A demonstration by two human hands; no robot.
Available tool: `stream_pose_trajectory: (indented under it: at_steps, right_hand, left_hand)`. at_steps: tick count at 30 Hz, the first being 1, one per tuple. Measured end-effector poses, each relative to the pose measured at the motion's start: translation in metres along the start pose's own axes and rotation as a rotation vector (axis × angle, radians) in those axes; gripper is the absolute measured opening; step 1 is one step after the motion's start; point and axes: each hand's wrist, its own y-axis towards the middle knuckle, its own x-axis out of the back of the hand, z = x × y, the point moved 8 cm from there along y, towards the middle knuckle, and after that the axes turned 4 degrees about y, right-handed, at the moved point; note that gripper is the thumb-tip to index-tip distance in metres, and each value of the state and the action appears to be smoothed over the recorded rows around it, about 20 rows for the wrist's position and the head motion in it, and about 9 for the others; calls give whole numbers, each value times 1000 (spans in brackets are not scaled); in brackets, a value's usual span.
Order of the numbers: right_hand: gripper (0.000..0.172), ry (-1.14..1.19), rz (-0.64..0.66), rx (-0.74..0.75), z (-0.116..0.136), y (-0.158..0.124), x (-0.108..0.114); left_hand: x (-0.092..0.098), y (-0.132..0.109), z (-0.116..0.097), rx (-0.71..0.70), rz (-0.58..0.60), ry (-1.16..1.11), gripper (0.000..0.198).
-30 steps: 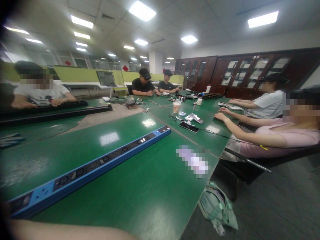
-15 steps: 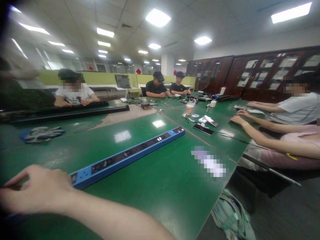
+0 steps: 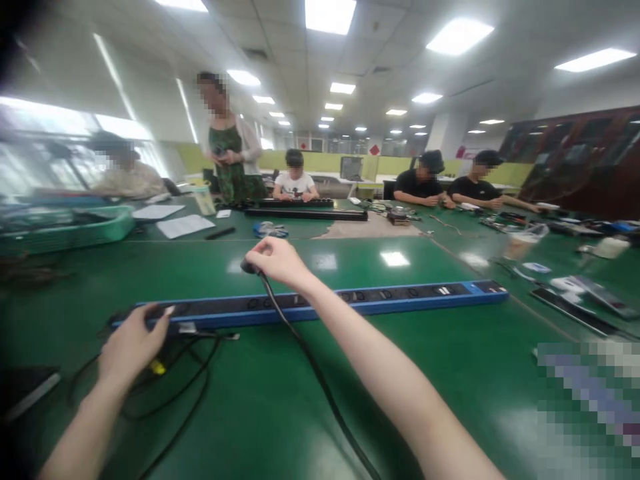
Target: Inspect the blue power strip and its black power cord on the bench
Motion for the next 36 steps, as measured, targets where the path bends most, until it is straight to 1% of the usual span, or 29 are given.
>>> stream_pose_trajectory:
  at_steps: [1,2,4,6,7,8,9,11,13,15,17,20,25,28,32,36]
  right_hand:
    - [27,-33,15,32,13,12,-15]
    - [27,-66,24,63,26,23,-30]
    - [26,-135,30,133,50,45,-61]
    - [25,-222,30,204,64,63,-91]
    - [24,-277,39,227,65,70,-107]
    - [23,-338,59,230,60,76,-123]
    - [21,-403,88,207,51,81,-139]
    - [20,-520,179,96,19,84,-168]
    - [19,-594,257,-12,-14,80,-190]
    - [19,-610,297,-59,-37,73,-205]
    - [20,-611,294,-62,-49,67,-214]
    - [22,-627,250,-57,-53,66,-218]
    - [25,-654,277,-65,-50,68,-227]
    - [27,-680,242,-56,-45,64,-230]
    - [28,-683,203,-28,-39,54,-233]
    - [30,-655,209,-49,-40,52,-232]
  left_hand:
    - [-4,2,3,-58,18,-20,51]
    - [-5,2,6,-85,7,-49,51]
    - [-3,-2,7,-102,-29,-97,48]
    - [1,-9,2,-138,-57,-136,42]
    - [4,-14,-2,-176,-71,-160,40]
    - [8,-19,-8,-220,-85,-185,39]
    - [11,-24,-12,-253,-98,-205,38]
    - [14,-30,-18,-294,-95,-216,38]
    - [17,-33,-21,-310,-99,-218,39]
    - [18,-33,-22,-303,-100,-217,39]
    - [18,-33,-21,-296,-104,-216,39]
    - [20,-34,-22,-299,-114,-215,39]
    - [22,-37,-24,-307,-115,-219,39]
    - [23,-38,-24,-299,-112,-222,39]
    - [22,-38,-25,-281,-79,-219,39]
    - [22,-38,-25,-271,-75,-217,39]
